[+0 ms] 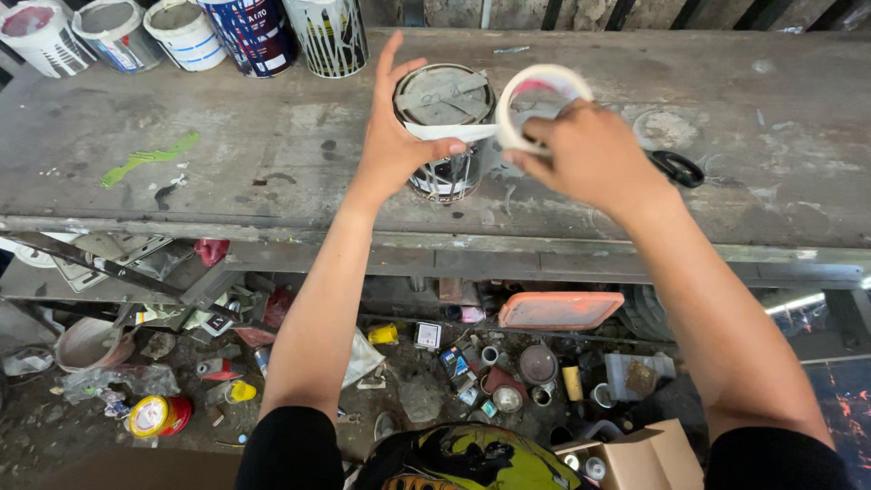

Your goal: The person applies white tape to the top edges of paint cans using scissors and then places them back into a box.

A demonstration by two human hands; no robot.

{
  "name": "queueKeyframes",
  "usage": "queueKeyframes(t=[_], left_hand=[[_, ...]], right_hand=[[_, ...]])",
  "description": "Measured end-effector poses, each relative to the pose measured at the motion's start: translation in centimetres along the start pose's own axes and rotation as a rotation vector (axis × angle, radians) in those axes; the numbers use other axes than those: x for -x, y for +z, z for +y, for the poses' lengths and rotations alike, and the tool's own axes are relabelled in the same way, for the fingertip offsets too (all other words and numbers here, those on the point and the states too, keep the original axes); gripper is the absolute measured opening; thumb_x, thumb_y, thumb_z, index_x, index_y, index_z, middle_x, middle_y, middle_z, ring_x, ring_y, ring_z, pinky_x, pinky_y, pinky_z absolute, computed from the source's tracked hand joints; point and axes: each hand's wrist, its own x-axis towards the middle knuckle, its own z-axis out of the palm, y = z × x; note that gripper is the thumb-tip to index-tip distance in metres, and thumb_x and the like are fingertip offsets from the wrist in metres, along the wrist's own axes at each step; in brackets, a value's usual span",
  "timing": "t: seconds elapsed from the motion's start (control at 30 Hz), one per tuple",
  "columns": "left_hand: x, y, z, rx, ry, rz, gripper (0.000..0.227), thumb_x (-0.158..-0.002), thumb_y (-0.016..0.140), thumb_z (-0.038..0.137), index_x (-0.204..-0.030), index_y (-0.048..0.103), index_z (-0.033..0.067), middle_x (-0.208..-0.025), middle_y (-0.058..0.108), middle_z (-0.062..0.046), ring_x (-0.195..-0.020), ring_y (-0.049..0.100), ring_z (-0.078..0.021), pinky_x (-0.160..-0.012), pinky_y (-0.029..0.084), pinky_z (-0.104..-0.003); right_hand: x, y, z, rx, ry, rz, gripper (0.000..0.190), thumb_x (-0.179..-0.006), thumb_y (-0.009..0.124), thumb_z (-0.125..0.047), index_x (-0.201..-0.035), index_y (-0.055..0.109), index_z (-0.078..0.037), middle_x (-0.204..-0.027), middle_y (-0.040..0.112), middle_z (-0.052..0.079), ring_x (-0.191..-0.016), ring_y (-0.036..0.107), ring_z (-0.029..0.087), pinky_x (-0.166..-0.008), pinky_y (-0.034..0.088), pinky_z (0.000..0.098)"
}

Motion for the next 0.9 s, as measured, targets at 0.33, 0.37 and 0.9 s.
queueKeyframes(t=[0.33,0.37,0.9], left_hand=[[-1.2,-1.8,-1.4,0.201,-0.023,-0.175,0.138,-0.065,0.104,0.009,-0.17,0.016,0.024,-0.159,0.051,-0.016,-0.149,0.052,-0.0275,-0.132,0.043,-0.042],[-1.4,-2.1,-1.4,0.242,-0.042,-0.208,0.139,-0.064,0.104,0.01,-0.17,0.015,0.0236,-0.161,0.051,-0.016,-0.151,0.052,-0.0278,-0.132,0.043,-0.042],[2.8,-0.8,-0.5,0.047,-0.101,0.166,0.161,-0.054,0.098,0.052,-0.171,-0.008,0.0227,-0.17,0.029,-0.03,-0.16,0.037,-0.0395,-0.135,0.031,-0.049]], right_hand=[[-0.9,3.0,0.9,0.296,0.038,0.35,0.059,-0.094,0.073,-0.066,-0.079,0.075,-0.009,-0.065,0.066,0.01,-0.069,0.065,0.034,-0.063,0.054,0.0437],[-0.9,3.2,0.6,0.274,0.018,0.383,0.057,-0.093,0.073,-0.064,-0.081,0.075,-0.009,-0.066,0.066,0.011,-0.07,0.065,0.034,-0.063,0.054,0.0432],[-0.6,1.6,0.8,-0.325,0.002,-0.001,0.028,-0.093,0.068,-0.023,-0.113,0.066,-0.004,-0.076,0.067,0.02,-0.075,0.065,0.043,-0.072,0.052,0.0518]])
